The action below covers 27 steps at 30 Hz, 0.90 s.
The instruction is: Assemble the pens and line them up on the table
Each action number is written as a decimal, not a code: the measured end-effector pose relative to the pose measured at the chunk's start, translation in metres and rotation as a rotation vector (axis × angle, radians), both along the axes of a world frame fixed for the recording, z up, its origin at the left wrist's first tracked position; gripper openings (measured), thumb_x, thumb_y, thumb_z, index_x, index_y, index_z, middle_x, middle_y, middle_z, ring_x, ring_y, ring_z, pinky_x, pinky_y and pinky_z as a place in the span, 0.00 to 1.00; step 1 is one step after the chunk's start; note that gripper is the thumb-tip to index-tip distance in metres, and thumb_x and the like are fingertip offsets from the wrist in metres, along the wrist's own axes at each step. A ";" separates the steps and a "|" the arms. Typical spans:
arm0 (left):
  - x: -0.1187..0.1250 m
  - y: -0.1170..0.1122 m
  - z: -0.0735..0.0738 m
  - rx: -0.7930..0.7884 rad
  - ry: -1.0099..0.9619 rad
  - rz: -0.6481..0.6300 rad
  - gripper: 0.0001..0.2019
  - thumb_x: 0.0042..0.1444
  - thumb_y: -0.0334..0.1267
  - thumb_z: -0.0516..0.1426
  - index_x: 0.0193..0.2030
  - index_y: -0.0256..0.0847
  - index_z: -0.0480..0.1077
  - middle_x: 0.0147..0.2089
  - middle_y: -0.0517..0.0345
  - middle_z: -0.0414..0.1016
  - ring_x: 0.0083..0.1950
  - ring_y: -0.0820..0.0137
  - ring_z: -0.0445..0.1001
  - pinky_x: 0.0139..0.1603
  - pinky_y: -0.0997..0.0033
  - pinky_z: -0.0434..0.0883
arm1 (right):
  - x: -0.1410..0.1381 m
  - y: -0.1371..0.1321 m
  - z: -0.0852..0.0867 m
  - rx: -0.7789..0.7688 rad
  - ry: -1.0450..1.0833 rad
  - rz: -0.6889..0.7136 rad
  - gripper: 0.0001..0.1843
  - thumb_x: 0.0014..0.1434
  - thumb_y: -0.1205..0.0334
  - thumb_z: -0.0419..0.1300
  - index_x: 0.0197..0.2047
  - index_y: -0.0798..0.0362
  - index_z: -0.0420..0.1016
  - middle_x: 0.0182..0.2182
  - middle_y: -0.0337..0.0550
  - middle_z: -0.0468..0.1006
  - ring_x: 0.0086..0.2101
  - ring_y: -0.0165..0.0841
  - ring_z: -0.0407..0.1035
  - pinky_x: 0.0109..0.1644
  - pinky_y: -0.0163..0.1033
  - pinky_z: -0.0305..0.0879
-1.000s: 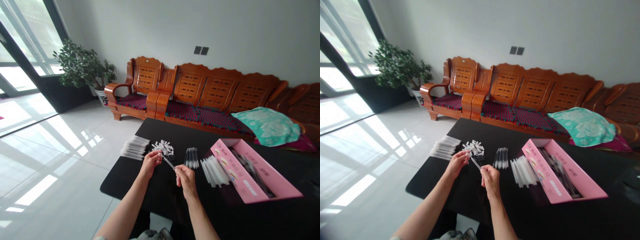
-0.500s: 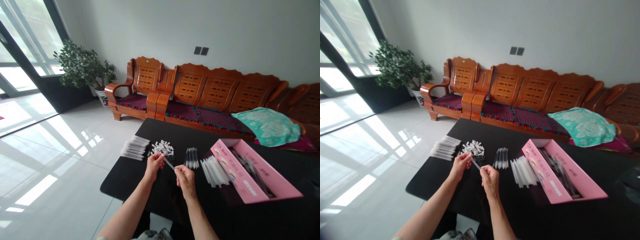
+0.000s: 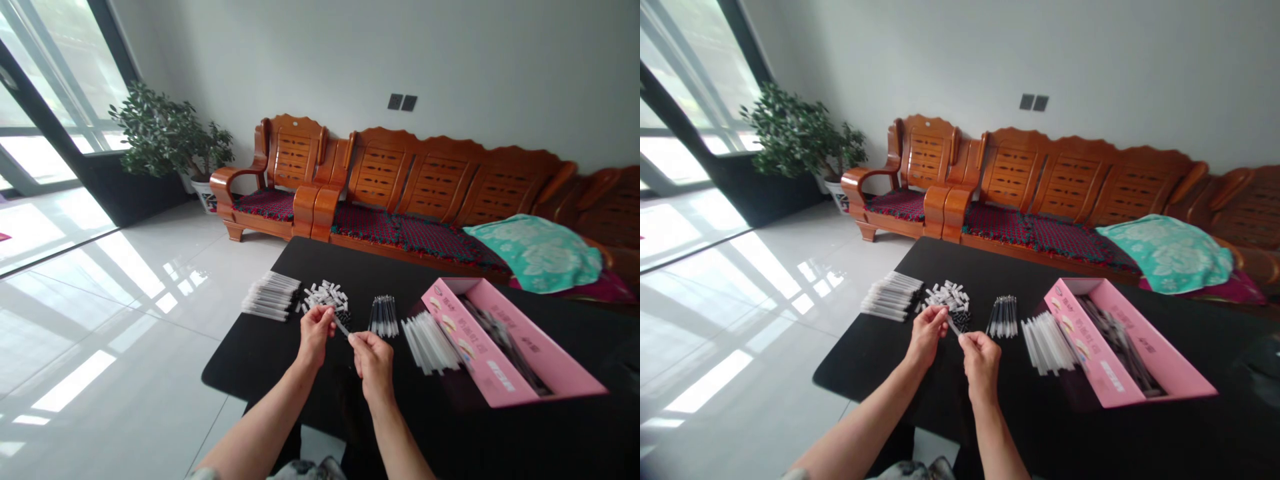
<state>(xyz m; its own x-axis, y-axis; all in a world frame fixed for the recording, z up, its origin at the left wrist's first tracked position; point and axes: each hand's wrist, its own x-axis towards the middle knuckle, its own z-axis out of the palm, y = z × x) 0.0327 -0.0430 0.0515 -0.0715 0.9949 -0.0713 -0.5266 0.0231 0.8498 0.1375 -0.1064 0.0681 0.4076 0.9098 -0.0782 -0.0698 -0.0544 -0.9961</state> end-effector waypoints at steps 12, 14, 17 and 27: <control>-0.005 -0.006 0.011 0.067 0.070 -0.046 0.18 0.49 0.49 0.65 0.34 0.34 0.72 0.22 0.62 0.69 0.20 0.78 0.65 0.19 0.80 0.62 | 0.005 0.000 0.005 -0.126 0.449 0.135 0.17 0.44 0.54 0.72 0.25 0.56 0.71 0.11 0.26 0.57 0.10 0.18 0.49 0.13 0.26 0.41; -0.013 -0.004 0.006 0.057 0.108 -0.048 0.18 0.48 0.49 0.65 0.32 0.34 0.73 0.21 0.62 0.69 0.20 0.78 0.64 0.20 0.79 0.62 | 0.007 0.002 0.003 -0.120 0.406 0.195 0.18 0.46 0.52 0.71 0.27 0.57 0.72 0.12 0.27 0.61 0.10 0.20 0.53 0.13 0.26 0.46; -0.039 0.008 -0.001 0.057 0.168 0.035 0.17 0.48 0.49 0.65 0.31 0.33 0.74 0.21 0.61 0.69 0.21 0.78 0.65 0.22 0.79 0.63 | 0.011 0.003 0.001 -0.147 0.332 0.223 0.22 0.48 0.46 0.70 0.34 0.58 0.75 0.17 0.35 0.72 0.14 0.26 0.65 0.15 0.29 0.59; -0.180 0.090 -0.027 -0.058 0.386 0.676 0.19 0.41 0.49 0.62 0.33 0.33 0.75 0.21 0.60 0.72 0.23 0.69 0.74 0.29 0.68 0.75 | 0.037 -0.007 -0.024 -0.212 0.282 0.117 0.25 0.43 0.46 0.72 0.36 0.58 0.76 0.19 0.39 0.77 0.17 0.30 0.71 0.17 0.31 0.65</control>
